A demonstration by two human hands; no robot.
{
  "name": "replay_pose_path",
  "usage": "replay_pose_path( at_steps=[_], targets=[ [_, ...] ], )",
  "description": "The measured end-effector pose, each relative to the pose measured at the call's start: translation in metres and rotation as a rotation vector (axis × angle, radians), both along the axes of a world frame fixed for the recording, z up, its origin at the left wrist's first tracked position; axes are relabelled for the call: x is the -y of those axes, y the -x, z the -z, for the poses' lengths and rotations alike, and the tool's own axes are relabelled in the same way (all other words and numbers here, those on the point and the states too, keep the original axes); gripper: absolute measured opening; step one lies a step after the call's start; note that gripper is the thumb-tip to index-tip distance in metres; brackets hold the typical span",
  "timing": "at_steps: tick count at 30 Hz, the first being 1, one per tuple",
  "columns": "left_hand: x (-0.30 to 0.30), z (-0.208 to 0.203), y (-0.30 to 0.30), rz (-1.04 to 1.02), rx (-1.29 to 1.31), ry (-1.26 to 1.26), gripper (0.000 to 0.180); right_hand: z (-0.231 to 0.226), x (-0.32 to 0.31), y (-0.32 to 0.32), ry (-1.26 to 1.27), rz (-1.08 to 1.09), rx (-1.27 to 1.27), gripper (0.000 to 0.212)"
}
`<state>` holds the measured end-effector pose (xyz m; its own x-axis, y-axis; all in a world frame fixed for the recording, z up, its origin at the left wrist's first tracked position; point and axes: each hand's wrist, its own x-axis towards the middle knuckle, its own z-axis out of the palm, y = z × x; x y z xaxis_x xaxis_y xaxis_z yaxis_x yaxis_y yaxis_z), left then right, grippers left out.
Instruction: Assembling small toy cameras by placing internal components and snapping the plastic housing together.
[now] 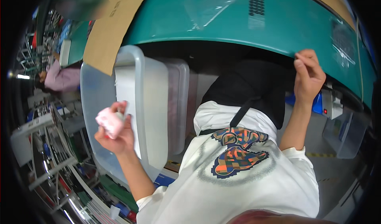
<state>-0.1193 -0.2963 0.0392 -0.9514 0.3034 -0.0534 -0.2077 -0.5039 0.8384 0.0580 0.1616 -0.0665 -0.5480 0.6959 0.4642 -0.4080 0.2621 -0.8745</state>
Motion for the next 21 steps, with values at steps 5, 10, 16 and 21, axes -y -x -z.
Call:
replay_pose_path(
  at_steps=[5,10,16,21],
  targets=[
    [-0.168,0.042,-0.037,0.749,0.311,-0.344,0.033,0.015,0.007,-0.052,0.047,0.042,-0.003,0.023],
    [-0.288,0.076,-0.1,0.969,0.24,-0.005,0.025,0.026,0.008,-0.111,0.045,0.221,0.104,0.021],
    [-0.375,0.106,-0.173,1.096,0.366,0.262,0.035,0.037,0.026,-0.203,0.259,0.564,0.214,0.02],
    [-0.458,0.218,-0.198,1.179,0.8,0.397,0.039,0.05,0.034,-0.228,0.335,0.722,0.19,0.02]
  ],
)
